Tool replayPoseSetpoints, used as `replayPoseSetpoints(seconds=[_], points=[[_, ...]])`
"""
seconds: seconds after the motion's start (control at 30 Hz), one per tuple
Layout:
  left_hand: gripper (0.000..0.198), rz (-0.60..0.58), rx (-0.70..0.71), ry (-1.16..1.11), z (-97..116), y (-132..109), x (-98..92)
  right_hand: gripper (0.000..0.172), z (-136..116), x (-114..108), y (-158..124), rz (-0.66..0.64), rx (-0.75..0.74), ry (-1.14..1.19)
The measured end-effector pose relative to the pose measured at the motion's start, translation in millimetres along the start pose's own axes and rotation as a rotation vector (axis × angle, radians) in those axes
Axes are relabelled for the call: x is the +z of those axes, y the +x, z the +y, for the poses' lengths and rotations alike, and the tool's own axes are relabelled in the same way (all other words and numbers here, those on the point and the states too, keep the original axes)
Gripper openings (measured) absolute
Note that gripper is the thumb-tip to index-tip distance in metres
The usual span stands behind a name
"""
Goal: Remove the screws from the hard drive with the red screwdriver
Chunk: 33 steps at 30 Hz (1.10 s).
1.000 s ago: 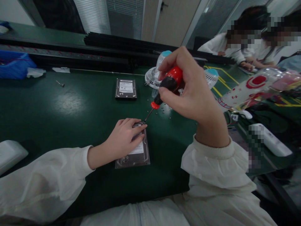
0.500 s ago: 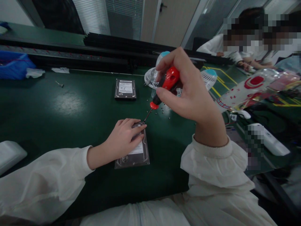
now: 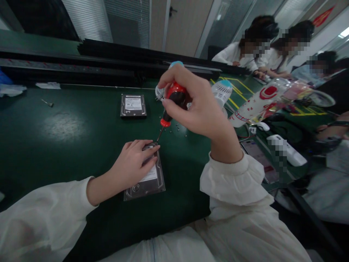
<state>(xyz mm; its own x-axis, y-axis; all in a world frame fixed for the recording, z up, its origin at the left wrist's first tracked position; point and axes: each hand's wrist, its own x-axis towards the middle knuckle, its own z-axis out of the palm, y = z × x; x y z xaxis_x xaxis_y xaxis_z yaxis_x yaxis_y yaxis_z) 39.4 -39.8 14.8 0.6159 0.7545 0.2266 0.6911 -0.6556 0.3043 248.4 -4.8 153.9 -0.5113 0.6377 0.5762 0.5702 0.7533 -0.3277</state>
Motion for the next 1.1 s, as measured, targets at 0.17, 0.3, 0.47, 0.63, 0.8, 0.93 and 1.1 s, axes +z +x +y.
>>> replayPoseSetpoints(seconds=[0.17, 0.3, 0.47, 0.63, 0.8, 0.93, 1.1], points=[[0.045, -0.002, -0.002, 0.004, -1.5, -0.7, 1.6, 0.02, 1.6, 0.6, 0.0, -0.013, 0.0, 0.002], [0.046, 0.007, 0.006, 0.005, -3.0, -1.2, 3.4, 0.02, 2.0, 0.6, -0.6, -0.007, 0.008, -0.011], [0.046, 0.001, 0.005, 0.008, -3.7, -0.9, 3.6, 0.023, 4.3, 0.8, -0.6, 0.009, -0.039, -0.013], [0.045, -0.002, 0.01, 0.01, -1.4, -0.3, 1.5, 0.023, 5.6, 1.4, -0.7, 0.01, -0.008, -0.014], [0.044, 0.006, 0.005, 0.002, -1.0, 0.1, 0.6, 0.035, 4.9, 1.5, -1.5, 0.008, 0.012, -0.005], [0.044, 0.001, 0.002, -0.002, -0.4, 0.4, -0.4, 0.027, 6.8, 3.2, -0.9, 0.036, 0.0, 0.006], [0.044, -0.002, -0.005, 0.0, 0.0, 0.7, 0.0, 0.03, 4.6, 2.3, -1.0, 0.036, -0.004, -0.013]])
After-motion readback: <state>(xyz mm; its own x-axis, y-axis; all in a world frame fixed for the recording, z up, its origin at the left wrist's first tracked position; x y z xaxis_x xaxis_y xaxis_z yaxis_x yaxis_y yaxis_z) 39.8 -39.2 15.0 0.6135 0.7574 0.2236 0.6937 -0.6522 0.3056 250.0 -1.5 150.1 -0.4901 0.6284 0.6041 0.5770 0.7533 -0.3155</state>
